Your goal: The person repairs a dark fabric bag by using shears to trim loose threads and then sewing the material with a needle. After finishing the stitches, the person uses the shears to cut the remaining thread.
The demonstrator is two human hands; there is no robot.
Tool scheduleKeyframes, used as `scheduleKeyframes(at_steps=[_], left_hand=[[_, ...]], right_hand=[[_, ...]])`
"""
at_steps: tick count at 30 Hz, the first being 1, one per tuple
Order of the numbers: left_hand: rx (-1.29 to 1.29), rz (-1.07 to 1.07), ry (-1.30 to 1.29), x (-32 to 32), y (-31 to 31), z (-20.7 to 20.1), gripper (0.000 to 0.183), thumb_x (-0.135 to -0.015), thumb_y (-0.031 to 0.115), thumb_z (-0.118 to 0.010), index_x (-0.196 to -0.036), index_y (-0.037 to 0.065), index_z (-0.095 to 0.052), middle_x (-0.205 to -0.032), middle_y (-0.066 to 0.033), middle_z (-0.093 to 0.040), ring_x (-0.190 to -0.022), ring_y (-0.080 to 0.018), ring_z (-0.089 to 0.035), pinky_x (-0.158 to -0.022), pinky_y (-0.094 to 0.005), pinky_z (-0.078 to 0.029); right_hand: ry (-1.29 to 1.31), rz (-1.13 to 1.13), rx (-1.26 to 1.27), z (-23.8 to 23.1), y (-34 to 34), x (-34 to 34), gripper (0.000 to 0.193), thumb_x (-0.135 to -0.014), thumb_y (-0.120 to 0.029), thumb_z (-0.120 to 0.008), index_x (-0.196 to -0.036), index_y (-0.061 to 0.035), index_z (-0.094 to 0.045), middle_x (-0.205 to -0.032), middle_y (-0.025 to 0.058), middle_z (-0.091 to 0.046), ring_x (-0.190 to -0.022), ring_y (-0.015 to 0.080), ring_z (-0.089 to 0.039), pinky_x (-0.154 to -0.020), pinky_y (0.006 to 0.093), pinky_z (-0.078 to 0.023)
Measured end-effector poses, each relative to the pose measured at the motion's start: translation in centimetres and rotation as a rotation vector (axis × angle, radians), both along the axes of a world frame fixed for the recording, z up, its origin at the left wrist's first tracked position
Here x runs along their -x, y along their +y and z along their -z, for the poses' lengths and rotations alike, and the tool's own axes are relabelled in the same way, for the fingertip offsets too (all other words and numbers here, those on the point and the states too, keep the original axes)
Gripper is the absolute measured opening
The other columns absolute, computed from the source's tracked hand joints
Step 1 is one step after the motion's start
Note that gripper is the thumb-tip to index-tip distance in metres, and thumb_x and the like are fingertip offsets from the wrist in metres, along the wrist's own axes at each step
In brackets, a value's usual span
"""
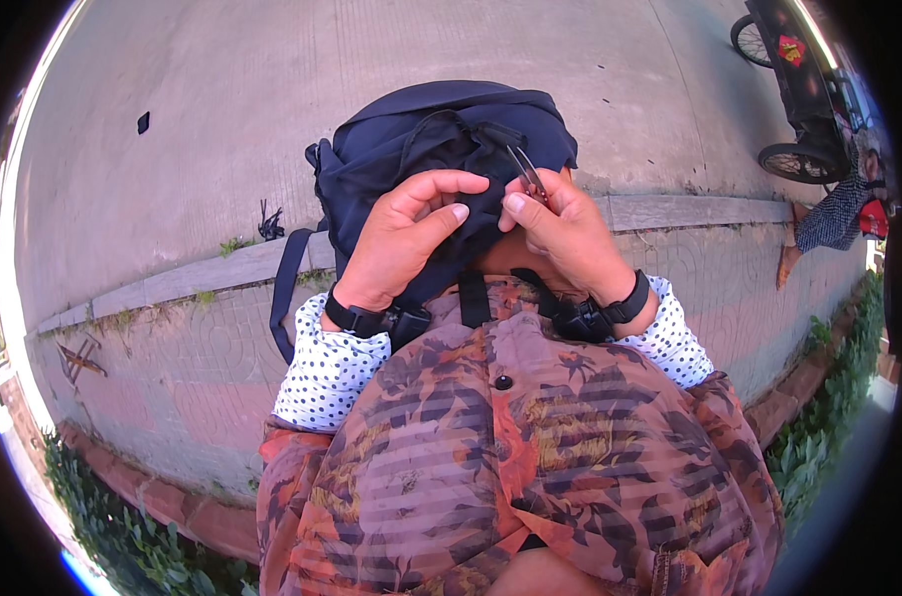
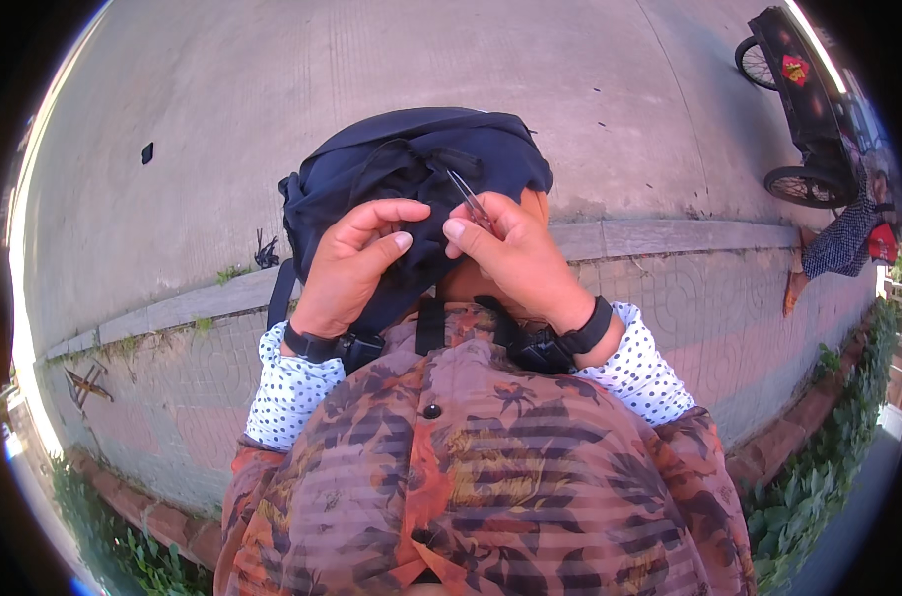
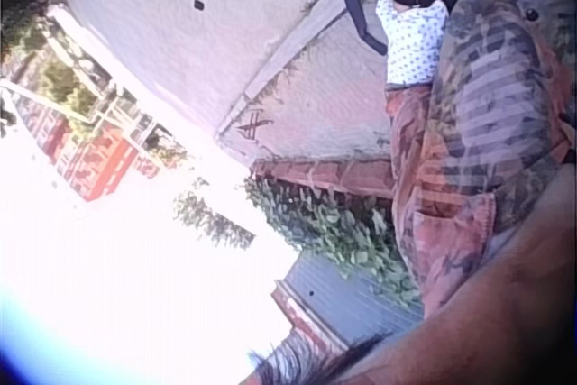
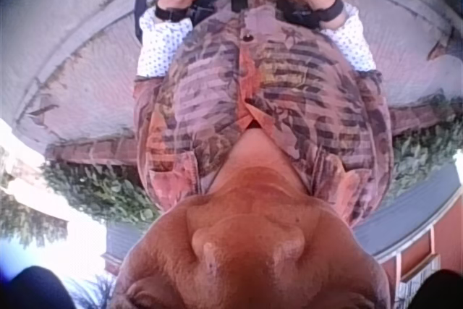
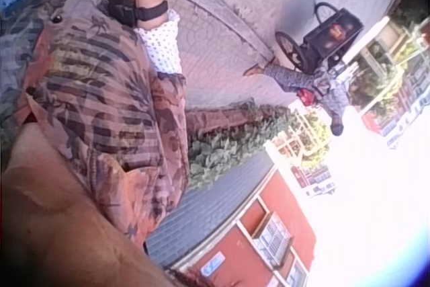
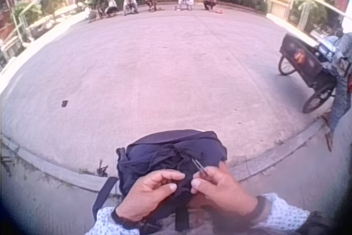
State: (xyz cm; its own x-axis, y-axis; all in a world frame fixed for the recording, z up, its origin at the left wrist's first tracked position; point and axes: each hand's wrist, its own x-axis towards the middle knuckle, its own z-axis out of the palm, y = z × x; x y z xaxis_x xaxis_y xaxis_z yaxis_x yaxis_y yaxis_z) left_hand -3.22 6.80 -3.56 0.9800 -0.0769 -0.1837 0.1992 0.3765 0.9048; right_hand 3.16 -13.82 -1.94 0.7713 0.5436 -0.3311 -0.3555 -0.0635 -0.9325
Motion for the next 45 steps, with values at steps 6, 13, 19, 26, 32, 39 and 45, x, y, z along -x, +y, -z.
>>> scheduleKeyframes(at_steps=[6, 13, 19, 26, 32, 39, 45], left_hand=[[-0.008, 0.0, -0.045, 0.0, 0.2, -0.1, 0.036, -0.096, -0.006, -0.053, -0.131, 0.001, -0.061, -0.13, -0.0047, -0.063, -0.113, -0.008, -0.058, -0.095, -0.0227, -0.047], [0.021, 0.008, -0.033, -0.1, 0.2, -0.1, 0.038, -0.096, -0.006, -0.054, -0.133, 0.002, -0.061, -0.131, -0.0039, -0.063, -0.113, -0.0076, -0.057, -0.097, -0.0233, -0.046], [0.064, 0.017, -0.028, 0.1, 0.3, 0.1, 0.038, -0.095, -0.005, -0.056, -0.132, 0.003, -0.061, -0.131, -0.0022, -0.063, -0.11, -0.0059, -0.055, -0.096, -0.0217, -0.044], [-0.009, 0.087, -0.007, 0.1, 0.3, -0.8, 0.039, -0.096, -0.004, -0.056, -0.134, 0.003, -0.06, -0.129, -0.0027, -0.063, -0.109, -0.0067, -0.057, -0.096, -0.0232, -0.046], [-0.001, 0.081, 0.002, 0.1, 0.2, -1.0, 0.04, -0.093, -0.006, -0.057, -0.132, 0.002, -0.061, -0.133, -0.0065, -0.062, -0.117, -0.0109, -0.057, -0.1, -0.0251, -0.046], [-0.064, 0.092, -0.024, 0.1, 0.3, -0.8, 0.041, -0.093, -0.006, -0.056, -0.133, 0.002, -0.061, -0.13, -0.0036, -0.062, -0.112, -0.0085, -0.056, -0.098, -0.0242, -0.046], [-0.045, 0.077, -0.045, 0.2, 0.3, -0.6, 0.041, -0.093, -0.006, -0.056, -0.133, 0.003, -0.06, -0.127, -0.0006, -0.062, -0.107, -0.0059, -0.055, -0.095, -0.0228, -0.045]], right_hand=[[0.113, -0.137, 0.12, -0.2, -3.3, -0.6, 0.042, -0.107, -0.04, -0.046, -0.111, -0.0033, -0.067, -0.082, -0.0026, -0.061, -0.07, 0.003, -0.047, -0.065, 0.0184, -0.038], [-0.09, -0.27, 0.252, -0.9, -3.0, 0.2, 0.041, -0.107, -0.037, -0.048, -0.107, -0.0009, -0.069, -0.079, -0.0022, -0.06, -0.074, 0.0061, -0.052, -0.07, 0.0226, -0.043], [-0.07, -0.28, 0.205, -0.9, -2.0, 0.2, 0.04, -0.107, -0.034, -0.048, -0.108, -0.0003, -0.069, -0.077, -0.002, -0.058, -0.075, 0.0071, -0.052, -0.072, 0.0237, -0.044], [-0.074, -0.297, 0.111, 0.8, -1.9, -0.1, 0.036, -0.106, -0.032, -0.053, -0.107, -0.0012, -0.071, -0.077, -0.0033, -0.058, -0.074, 0.0058, -0.051, -0.068, 0.024, -0.044], [-0.048, -0.25, 0.112, 0.1, -1.6, 0.1, 0.032, -0.104, -0.028, -0.059, -0.105, -0.0001, -0.074, -0.091, -0.0004, -0.07, -0.084, 0.0063, -0.059, -0.076, 0.023, -0.048], [-0.107, -0.256, 0.184, -0.4, -1.7, 0.0, 0.03, -0.102, -0.026, -0.061, -0.104, 0.0007, -0.074, -0.094, 0.0017, -0.072, -0.088, 0.0073, -0.063, -0.079, 0.0236, -0.05], [-0.032, -0.26, 0.241, -0.8, -2.8, -0.1, 0.03, -0.102, -0.026, -0.061, -0.106, 0.0015, -0.073, -0.098, 0.003, -0.073, -0.092, 0.0079, -0.063, -0.083, 0.0246, -0.051]])
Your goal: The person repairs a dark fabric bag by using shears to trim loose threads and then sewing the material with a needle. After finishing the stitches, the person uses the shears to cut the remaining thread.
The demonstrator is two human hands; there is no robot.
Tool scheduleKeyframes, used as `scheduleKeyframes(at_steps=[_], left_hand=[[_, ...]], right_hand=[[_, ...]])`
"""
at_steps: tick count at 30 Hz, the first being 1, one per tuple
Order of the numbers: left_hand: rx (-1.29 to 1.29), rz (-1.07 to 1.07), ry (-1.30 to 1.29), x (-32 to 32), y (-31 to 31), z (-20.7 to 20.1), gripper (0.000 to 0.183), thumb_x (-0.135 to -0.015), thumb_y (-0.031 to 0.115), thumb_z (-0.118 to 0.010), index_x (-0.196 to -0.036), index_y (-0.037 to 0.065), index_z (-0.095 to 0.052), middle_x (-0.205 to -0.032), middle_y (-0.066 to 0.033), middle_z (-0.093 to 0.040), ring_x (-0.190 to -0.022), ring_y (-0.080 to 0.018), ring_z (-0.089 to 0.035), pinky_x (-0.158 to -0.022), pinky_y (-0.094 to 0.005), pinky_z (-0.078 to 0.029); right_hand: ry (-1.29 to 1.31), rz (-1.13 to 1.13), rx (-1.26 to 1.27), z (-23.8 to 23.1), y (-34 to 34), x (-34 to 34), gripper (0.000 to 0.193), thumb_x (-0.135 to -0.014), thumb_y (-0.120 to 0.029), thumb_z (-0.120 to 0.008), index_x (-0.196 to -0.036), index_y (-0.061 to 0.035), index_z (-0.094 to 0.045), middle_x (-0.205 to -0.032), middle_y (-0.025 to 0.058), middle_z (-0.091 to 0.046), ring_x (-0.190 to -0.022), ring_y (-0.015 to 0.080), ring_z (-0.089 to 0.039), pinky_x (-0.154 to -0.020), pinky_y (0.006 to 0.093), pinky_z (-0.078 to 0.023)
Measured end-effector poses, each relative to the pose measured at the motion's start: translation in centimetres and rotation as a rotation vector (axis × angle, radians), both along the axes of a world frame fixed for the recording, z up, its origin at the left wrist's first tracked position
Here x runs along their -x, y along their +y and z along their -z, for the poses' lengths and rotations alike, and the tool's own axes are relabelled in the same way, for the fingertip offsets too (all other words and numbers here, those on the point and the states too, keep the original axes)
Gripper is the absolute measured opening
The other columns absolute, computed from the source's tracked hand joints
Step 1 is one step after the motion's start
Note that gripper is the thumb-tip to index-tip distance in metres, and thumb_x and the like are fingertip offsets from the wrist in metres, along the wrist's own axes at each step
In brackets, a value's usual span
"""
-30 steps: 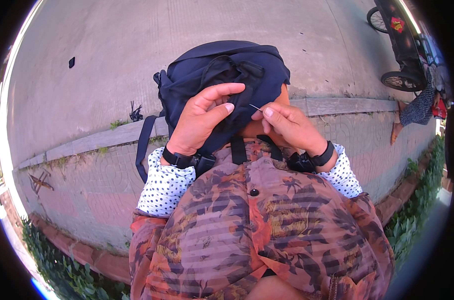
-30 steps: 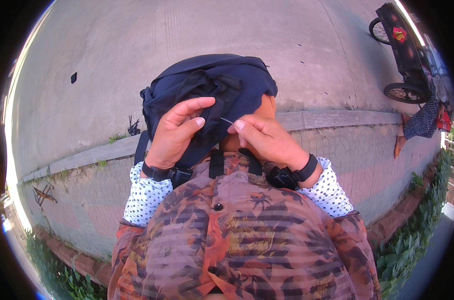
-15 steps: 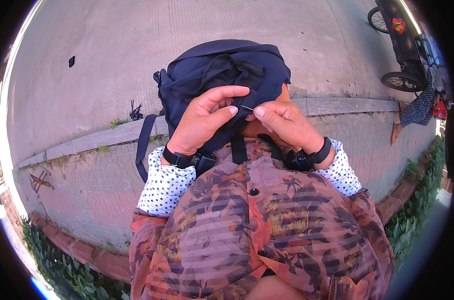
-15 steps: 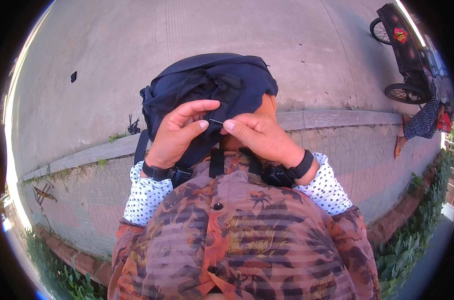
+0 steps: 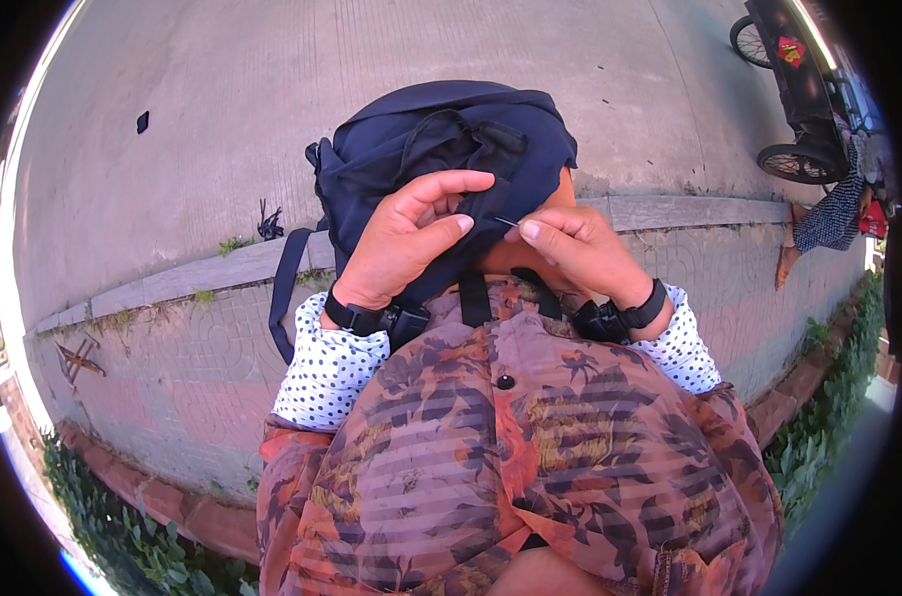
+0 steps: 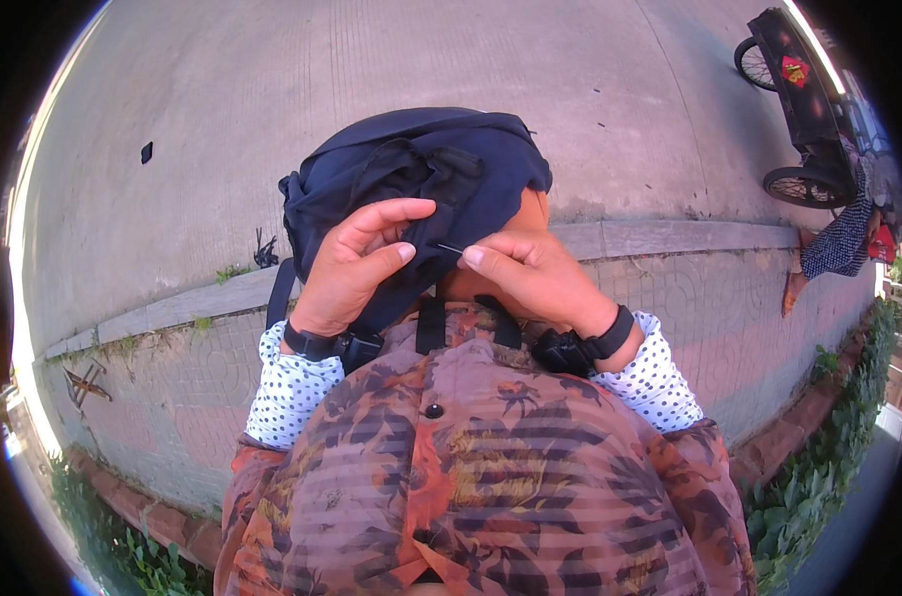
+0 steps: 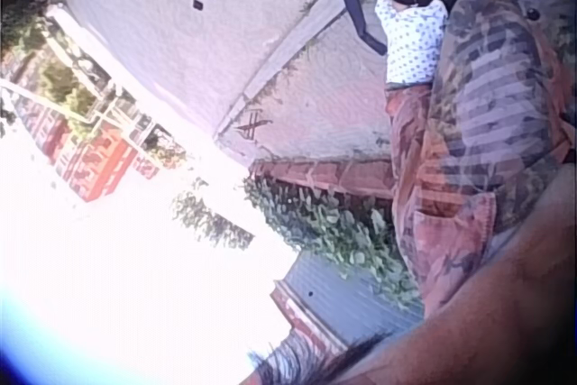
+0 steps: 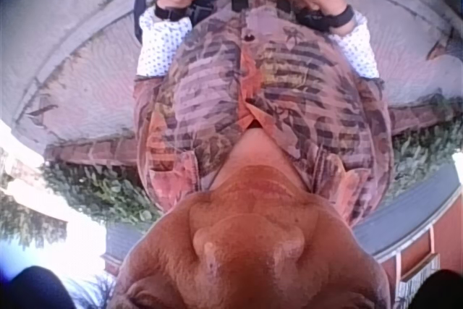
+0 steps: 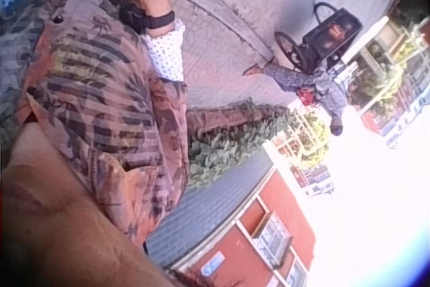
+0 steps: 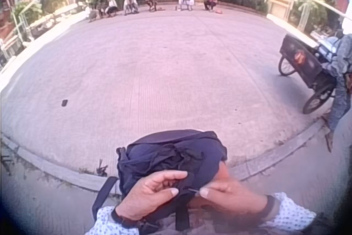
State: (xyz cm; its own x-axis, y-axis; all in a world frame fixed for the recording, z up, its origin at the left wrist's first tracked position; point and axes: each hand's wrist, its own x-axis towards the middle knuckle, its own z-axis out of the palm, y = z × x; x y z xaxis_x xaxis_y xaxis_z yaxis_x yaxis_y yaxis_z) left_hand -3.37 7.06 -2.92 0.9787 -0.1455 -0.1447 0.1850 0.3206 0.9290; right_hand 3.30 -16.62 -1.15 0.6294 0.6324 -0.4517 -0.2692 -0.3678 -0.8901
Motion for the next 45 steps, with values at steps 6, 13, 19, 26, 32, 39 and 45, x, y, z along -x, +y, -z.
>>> scheduleKeyframes(at_steps=[6, 13, 19, 26, 32, 39, 45], left_hand=[[-0.002, 0.01, 0.015, 0.0, 0.0, -0.3, 0.042, -0.092, -0.006, -0.057, -0.134, 0.003, -0.06, -0.128, -0.0008, -0.062, -0.105, -0.0056, -0.056, -0.095, -0.0228, -0.045], [-0.003, 0.041, 0.019, -0.1, -0.1, -0.3, 0.042, -0.093, -0.004, -0.058, -0.134, 0.004, -0.059, -0.127, -0.0012, -0.063, -0.105, -0.0056, -0.058, -0.094, -0.0235, -0.047], [-0.016, 0.036, 0.016, 0.1, 0.0, -0.3, 0.042, -0.093, -0.004, -0.058, -0.134, 0.004, -0.06, -0.127, -0.0014, -0.063, -0.105, -0.0058, -0.058, -0.095, -0.0233, -0.047], [0.01, 0.025, 0.029, 0.3, 0.1, -0.3, 0.041, -0.093, -0.004, -0.058, -0.134, 0.003, -0.06, -0.126, -0.0008, -0.063, -0.103, -0.0051, -0.057, -0.094, -0.0226, -0.046], [-0.034, 0.023, 0.038, -0.4, 0.0, -0.4, 0.043, -0.092, -0.006, -0.058, -0.133, 0.003, -0.06, -0.125, -0.0003, -0.063, -0.104, -0.0052, -0.057, -0.094, -0.0229, -0.046], [0.073, 0.017, 0.06, -0.6, -1.1, 0.2, 0.044, -0.089, -0.012, -0.055, -0.132, -0.003, -0.057, -0.125, -0.0088, -0.063, -0.114, -0.0154, -0.062, -0.099, -0.0287, -0.049], [0.031, -0.036, 0.053, 0.9, -1.0, -0.9, 0.045, -0.086, -0.012, -0.056, -0.13, -0.004, -0.058, -0.12, -0.0088, -0.063, -0.107, -0.0145, -0.062, -0.098, -0.0277, -0.048]], right_hand=[[-0.032, 0.01, -0.025, 0.2, -0.7, -0.3, 0.032, -0.103, -0.027, -0.058, -0.108, 0.002, -0.072, -0.1, 0.0032, -0.072, -0.095, 0.0086, -0.062, -0.087, 0.0252, -0.049], [-0.007, -0.006, -0.066, 0.3, 0.7, -0.4, 0.031, -0.103, -0.026, -0.06, -0.106, 0.0019, -0.073, -0.097, 0.0025, -0.072, -0.091, 0.0076, -0.061, -0.083, 0.0239, -0.049], [0.031, 0.02, -0.116, 0.3, 0.9, 0.0, 0.03, -0.102, -0.025, -0.062, -0.103, 0.0019, -0.074, -0.092, 0.0007, -0.072, -0.086, 0.0058, -0.061, -0.077, 0.0225, -0.05], [-0.048, -0.014, -0.031, 0.5, 0.3, 0.1, 0.029, -0.102, -0.025, -0.061, -0.104, 0.0018, -0.074, -0.094, 0.0015, -0.072, -0.087, 0.0064, -0.062, -0.078, 0.0229, -0.05], [-0.031, 0.027, -0.04, 0.8, -1.0, -0.7, 0.032, -0.103, -0.027, -0.06, -0.106, 0.0016, -0.073, -0.096, 0.0021, -0.071, -0.09, 0.0076, -0.062, -0.081, 0.0235, -0.05], [-0.138, -0.001, -0.126, 1.0, 0.1, -0.6, 0.038, -0.102, -0.035, -0.06, -0.096, 0.0012, -0.071, -0.077, -0.0013, -0.063, -0.075, 0.0055, -0.054, -0.067, 0.025, -0.046], [-0.203, -0.014, -0.229, 1.5, 1.1, 0.3, 0.036, -0.103, -0.031, -0.061, -0.088, 0.0005, -0.07, -0.066, -0.0058, -0.051, -0.066, 0.0043, -0.045, -0.059, 0.0262, -0.04]])
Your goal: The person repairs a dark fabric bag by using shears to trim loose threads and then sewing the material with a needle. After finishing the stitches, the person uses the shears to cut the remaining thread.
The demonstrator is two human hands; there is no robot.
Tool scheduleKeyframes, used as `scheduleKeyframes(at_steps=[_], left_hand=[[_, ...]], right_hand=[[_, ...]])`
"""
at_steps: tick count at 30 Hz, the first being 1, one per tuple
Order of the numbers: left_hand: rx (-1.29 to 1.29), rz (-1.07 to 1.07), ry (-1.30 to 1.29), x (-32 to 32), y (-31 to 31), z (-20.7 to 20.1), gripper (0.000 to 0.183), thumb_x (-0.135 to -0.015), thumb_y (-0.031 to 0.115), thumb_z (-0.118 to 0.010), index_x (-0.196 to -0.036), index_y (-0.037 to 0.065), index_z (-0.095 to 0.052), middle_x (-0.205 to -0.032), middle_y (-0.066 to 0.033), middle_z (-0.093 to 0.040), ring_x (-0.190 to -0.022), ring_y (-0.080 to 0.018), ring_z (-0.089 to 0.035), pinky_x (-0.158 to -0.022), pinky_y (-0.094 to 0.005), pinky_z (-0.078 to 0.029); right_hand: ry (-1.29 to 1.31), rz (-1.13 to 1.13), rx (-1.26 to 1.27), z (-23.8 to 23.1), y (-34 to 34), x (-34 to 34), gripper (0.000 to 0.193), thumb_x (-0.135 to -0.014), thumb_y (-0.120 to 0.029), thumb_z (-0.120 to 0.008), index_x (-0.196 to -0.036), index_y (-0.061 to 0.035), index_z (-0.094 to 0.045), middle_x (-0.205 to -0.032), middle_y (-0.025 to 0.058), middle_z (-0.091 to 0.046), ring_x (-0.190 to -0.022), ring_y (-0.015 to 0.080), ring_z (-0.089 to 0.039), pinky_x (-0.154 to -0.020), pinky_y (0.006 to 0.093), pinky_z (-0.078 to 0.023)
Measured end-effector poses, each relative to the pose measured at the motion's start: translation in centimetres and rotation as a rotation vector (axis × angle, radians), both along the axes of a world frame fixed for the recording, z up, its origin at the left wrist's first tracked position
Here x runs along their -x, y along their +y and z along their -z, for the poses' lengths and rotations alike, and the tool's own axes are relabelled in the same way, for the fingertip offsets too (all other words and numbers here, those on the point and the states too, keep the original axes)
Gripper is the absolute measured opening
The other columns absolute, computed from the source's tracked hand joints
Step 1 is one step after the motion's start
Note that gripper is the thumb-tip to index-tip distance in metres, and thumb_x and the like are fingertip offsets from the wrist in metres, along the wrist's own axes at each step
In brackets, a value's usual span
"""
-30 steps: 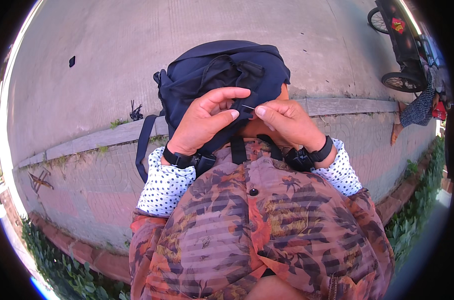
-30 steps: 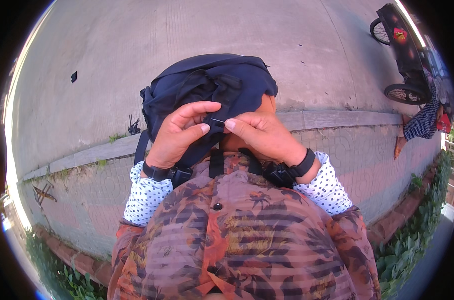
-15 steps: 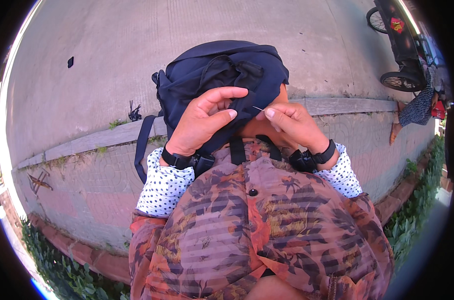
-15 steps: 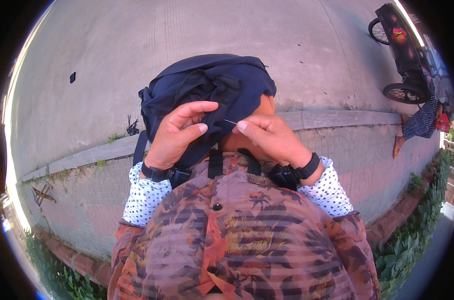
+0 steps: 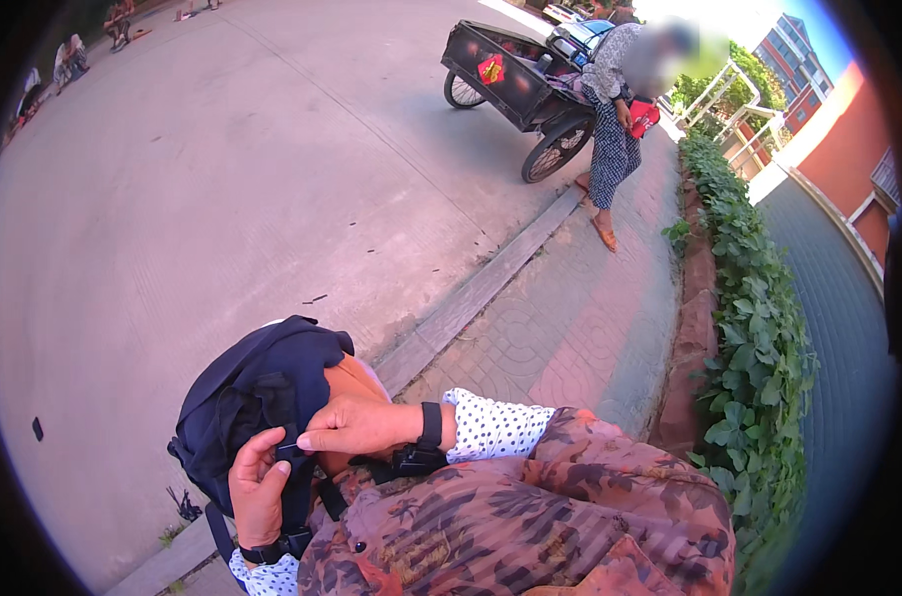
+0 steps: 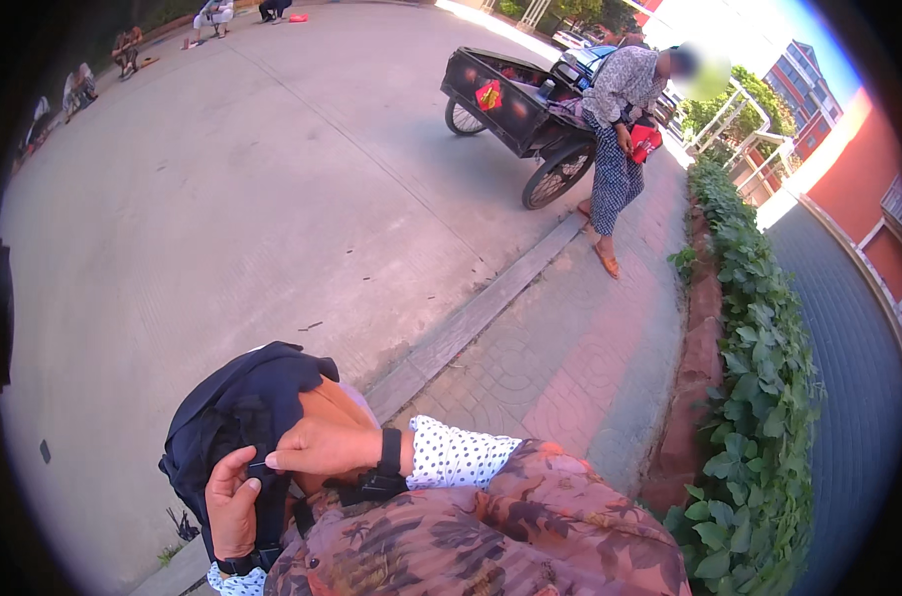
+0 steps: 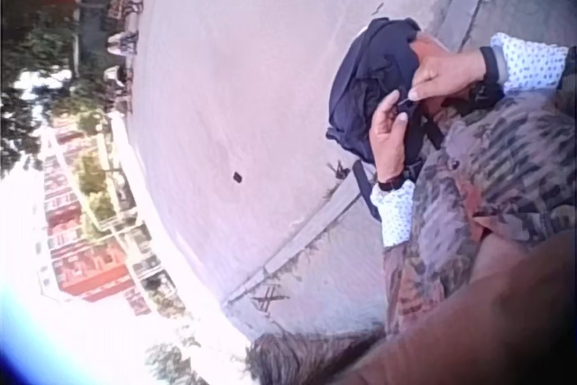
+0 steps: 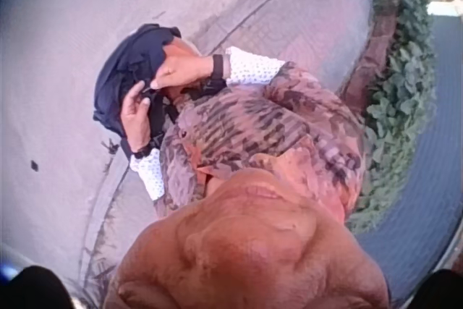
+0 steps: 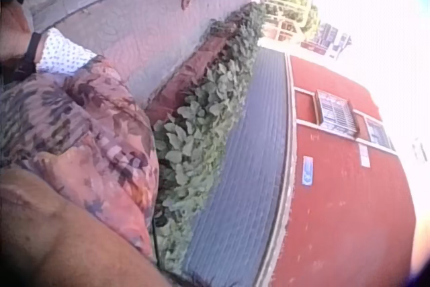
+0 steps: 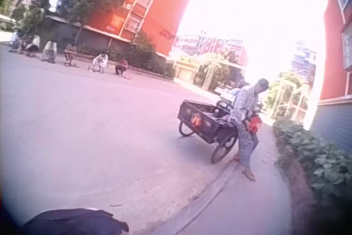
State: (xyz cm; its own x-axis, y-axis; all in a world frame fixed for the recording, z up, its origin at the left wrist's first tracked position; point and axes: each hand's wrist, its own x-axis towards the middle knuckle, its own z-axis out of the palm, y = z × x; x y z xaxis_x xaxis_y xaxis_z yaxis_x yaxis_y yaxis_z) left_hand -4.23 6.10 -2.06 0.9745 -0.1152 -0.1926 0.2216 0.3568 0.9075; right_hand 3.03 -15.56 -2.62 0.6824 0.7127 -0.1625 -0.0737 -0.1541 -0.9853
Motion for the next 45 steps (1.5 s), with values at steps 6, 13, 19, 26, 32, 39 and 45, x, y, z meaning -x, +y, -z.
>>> scheduleKeyframes(at_steps=[6, 13, 19, 26, 32, 39, 45], left_hand=[[0.037, 0.021, -0.008, -0.2, -0.1, 0.0, 0.044, -0.086, -0.012, -0.056, -0.129, -0.003, -0.058, -0.117, -0.0084, -0.064, -0.105, -0.0141, -0.062, -0.097, -0.0271, -0.048], [0.024, -0.007, -0.03, -0.6, -0.2, 0.5, 0.046, -0.086, -0.013, -0.055, -0.13, -0.004, -0.057, -0.12, -0.0098, -0.063, -0.106, -0.0152, -0.063, -0.098, -0.0286, -0.049], [0.056, 0.035, -0.022, -0.8, -0.2, 0.1, 0.046, -0.085, -0.013, -0.055, -0.13, -0.003, -0.057, -0.123, -0.0105, -0.062, -0.111, -0.0165, -0.061, -0.101, -0.0301, -0.047], [-0.006, 0.063, -0.097, -0.1, 0.6, 0.9, 0.044, -0.083, -0.014, -0.056, -0.125, -0.002, -0.061, -0.137, -0.0101, -0.053, -0.121, -0.0179, -0.056, -0.106, -0.031, -0.044], [-0.036, 0.02, -0.074, 0.7, 0.9, 1.1, 0.045, -0.084, -0.013, -0.057, -0.127, -0.002, -0.06, -0.135, -0.0106, -0.055, -0.124, -0.0187, -0.056, -0.107, -0.0311, -0.043], [-0.023, 0.118, -0.13, -1.5, 0.7, 1.0, 0.044, -0.091, -0.007, -0.057, -0.133, 0.003, -0.059, -0.131, -0.0021, -0.058, -0.115, -0.0097, -0.056, -0.1, -0.0256, -0.044], [-0.009, 0.09, -0.041, -1.2, 1.3, 0.8, 0.047, -0.089, -0.009, -0.056, -0.135, 0.0, -0.056, -0.137, -0.0075, -0.058, -0.127, -0.0155, -0.053, -0.11, -0.0306, -0.04]], right_hand=[[-0.003, 0.032, 0.004, 0.6, -0.4, 0.3, 0.039, -0.101, -0.032, -0.061, -0.088, 0.0031, -0.071, -0.072, 0.0022, -0.064, -0.071, 0.0079, -0.055, -0.066, 0.0275, -0.046], [-0.037, -0.065, 0.146, -0.5, -1.3, -0.9, 0.038, -0.104, -0.033, -0.058, -0.1, 0.0032, -0.07, -0.085, 0.0003, -0.068, -0.082, 0.0051, -0.057, -0.076, 0.0256, -0.048], [-0.002, 0.005, 0.14, -2.0, -1.5, -1.0, 0.044, -0.102, -0.037, -0.058, -0.095, 0.0043, -0.07, -0.084, 0.0078, -0.069, -0.084, 0.0115, -0.061, -0.081, 0.0284, -0.049], [-0.06, 0.027, 0.159, -2.6, -0.4, -0.1, 0.043, -0.101, -0.037, -0.06, -0.09, 0.0028, -0.071, -0.078, 0.0076, -0.067, -0.079, 0.0123, -0.06, -0.078, 0.0289, -0.049], [0.007, -0.03, 0.162, -0.7, 0.2, -0.5, 0.041, -0.1, -0.034, -0.063, -0.08, 0.0021, -0.067, -0.067, -0.0005, -0.057, -0.068, 0.0063, -0.05, -0.063, 0.0268, -0.043], [0.133, 0.124, 0.201, -2.3, -0.5, -0.7, 0.031, -0.102, -0.027, -0.062, -0.1, 0.0, -0.077, -0.076, -0.0032, -0.064, -0.074, 0.004, -0.055, -0.065, 0.0221, -0.045], [0.094, 0.096, 0.191, -0.8, -1.2, -1.1, 0.033, -0.104, -0.027, -0.057, -0.103, 0.0002, -0.075, -0.068, -0.0064, -0.052, -0.066, 0.0038, -0.047, -0.062, 0.0216, -0.039]])
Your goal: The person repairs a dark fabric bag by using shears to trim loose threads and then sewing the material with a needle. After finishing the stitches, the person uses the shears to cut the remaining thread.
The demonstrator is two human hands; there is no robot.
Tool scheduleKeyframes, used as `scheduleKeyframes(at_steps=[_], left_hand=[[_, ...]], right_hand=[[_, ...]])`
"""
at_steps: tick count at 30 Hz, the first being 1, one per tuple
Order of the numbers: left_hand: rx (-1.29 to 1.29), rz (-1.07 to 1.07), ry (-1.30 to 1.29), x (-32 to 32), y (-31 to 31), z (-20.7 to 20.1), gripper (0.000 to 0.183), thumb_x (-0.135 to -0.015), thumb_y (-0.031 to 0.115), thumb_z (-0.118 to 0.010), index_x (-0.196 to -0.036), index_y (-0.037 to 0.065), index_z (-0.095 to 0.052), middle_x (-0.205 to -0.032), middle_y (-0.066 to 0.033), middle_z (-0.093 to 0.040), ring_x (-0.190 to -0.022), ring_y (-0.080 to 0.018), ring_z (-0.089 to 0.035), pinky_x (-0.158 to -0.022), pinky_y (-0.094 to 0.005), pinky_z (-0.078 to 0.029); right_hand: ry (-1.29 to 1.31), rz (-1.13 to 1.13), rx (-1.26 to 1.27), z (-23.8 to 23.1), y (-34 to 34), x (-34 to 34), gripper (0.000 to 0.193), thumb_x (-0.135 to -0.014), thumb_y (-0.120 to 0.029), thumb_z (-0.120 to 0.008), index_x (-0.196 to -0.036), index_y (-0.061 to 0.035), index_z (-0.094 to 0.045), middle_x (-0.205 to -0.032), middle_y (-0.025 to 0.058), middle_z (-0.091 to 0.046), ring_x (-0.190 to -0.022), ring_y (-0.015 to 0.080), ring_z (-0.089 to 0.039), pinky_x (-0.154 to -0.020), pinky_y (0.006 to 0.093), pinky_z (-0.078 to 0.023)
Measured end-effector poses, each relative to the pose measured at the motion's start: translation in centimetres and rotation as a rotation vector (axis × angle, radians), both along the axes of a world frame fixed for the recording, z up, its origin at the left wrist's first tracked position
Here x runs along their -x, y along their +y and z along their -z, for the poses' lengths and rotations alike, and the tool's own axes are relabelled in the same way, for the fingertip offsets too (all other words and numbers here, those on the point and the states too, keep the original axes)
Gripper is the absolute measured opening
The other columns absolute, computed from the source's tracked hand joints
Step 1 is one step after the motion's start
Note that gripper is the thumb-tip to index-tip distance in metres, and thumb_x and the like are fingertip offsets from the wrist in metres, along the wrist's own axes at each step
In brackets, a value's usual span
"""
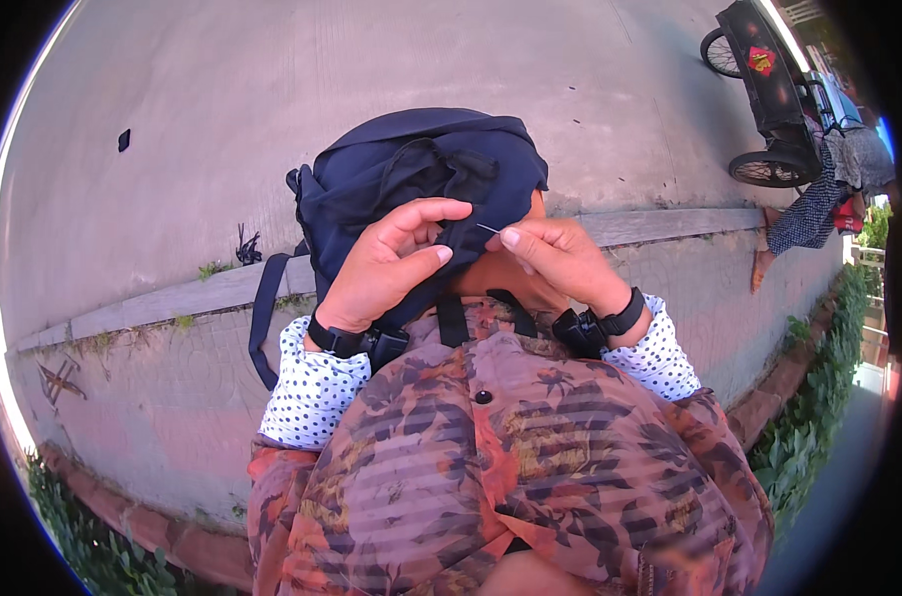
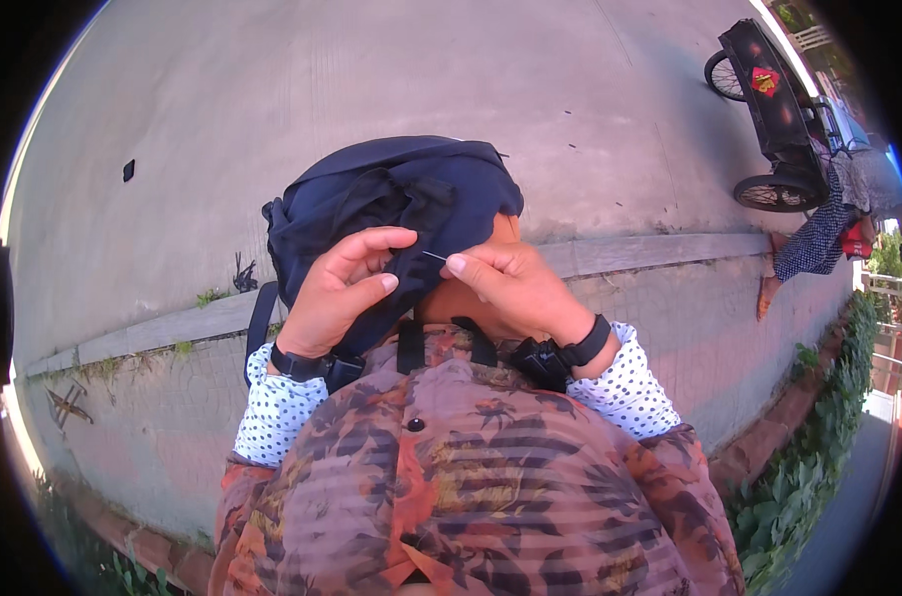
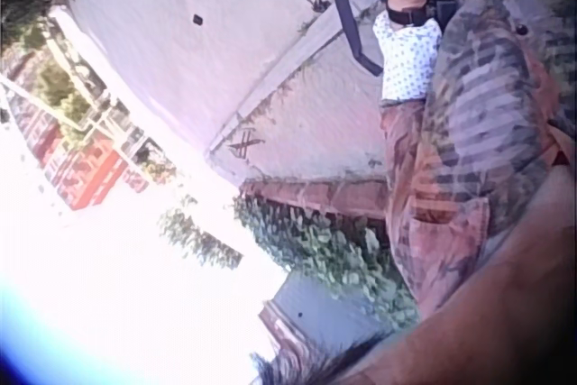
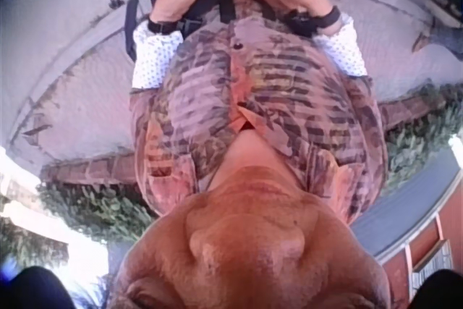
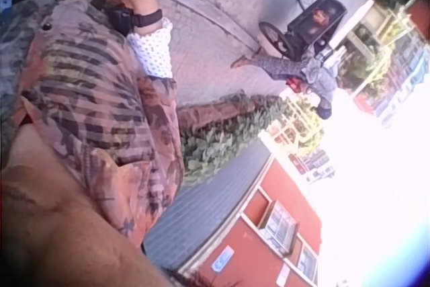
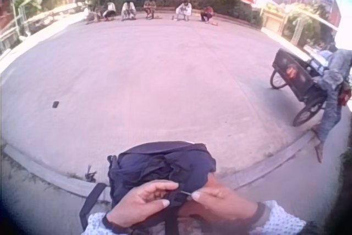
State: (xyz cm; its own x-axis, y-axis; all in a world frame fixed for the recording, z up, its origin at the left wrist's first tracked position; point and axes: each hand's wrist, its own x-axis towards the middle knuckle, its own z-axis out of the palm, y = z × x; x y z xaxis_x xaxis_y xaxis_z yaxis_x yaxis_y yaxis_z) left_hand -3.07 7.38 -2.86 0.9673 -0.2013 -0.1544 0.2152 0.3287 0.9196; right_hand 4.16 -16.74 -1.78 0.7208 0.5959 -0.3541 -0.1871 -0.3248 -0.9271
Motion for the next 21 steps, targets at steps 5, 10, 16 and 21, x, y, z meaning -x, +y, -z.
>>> scheduleKeyframes(at_steps=[5, 10, 16, 21], left_hand=[[-0.005, 0.015, -0.008, 0.3, 0.2, 0.0, 0.047, -0.089, -0.009, -0.056, -0.135, 0.001, -0.057, -0.137, -0.0068, -0.058, -0.127, -0.0152, -0.053, -0.11, -0.0302, -0.04], [-0.029, 0.031, -0.053, 0.3, 0.0, 0.2, 0.046, -0.089, -0.009, -0.056, -0.134, 0.001, -0.058, -0.137, -0.0058, -0.056, -0.128, -0.015, -0.053, -0.109, -0.0295, -0.04], [-0.061, 0.036, -0.043, 0.2, -0.1, -0.1, 0.046, -0.088, -0.01, -0.056, -0.133, 0.001, -0.059, -0.137, -0.0061, -0.055, -0.128, -0.0149, -0.052, -0.109, -0.0293, -0.04], [-0.036, 0.092, -0.091, 0.2, -0.1, 0.1, 0.045, -0.089, -0.008, -0.055, -0.133, 0.001, -0.059, -0.138, -0.006, -0.055, -0.127, -0.0151, -0.053, -0.107, -0.0297, -0.041]], right_hand=[[0.05, 0.003, -0.033, 0.2, -0.4, 0.1, 0.03, -0.102, -0.028, -0.062, -0.103, -0.0005, -0.075, -0.081, -0.005, -0.064, -0.078, 0.0041, -0.054, -0.071, 0.022, -0.045], [0.062, -0.034, 0.014, -0.3, 0.1, -0.3, 0.033, -0.102, -0.03, -0.062, -0.101, 0.0003, -0.075, -0.075, -0.0067, -0.059, -0.073, 0.0031, -0.051, -0.066, 0.0213, -0.043], [0.058, -0.056, -0.014, -0.5, -0.2, -0.5, 0.031, -0.101, -0.027, -0.064, -0.101, 0.0017, -0.075, -0.075, -0.007, -0.059, -0.073, 0.0025, -0.051, -0.064, 0.0202, -0.042], [0.074, -0.051, -0.008, -1.0, 0.1, -0.2, 0.026, -0.1, -0.022, -0.065, -0.101, 0.0024, -0.074, -0.079, -0.0061, -0.062, -0.076, 0.0027, -0.053, -0.066, 0.0211, -0.044]])
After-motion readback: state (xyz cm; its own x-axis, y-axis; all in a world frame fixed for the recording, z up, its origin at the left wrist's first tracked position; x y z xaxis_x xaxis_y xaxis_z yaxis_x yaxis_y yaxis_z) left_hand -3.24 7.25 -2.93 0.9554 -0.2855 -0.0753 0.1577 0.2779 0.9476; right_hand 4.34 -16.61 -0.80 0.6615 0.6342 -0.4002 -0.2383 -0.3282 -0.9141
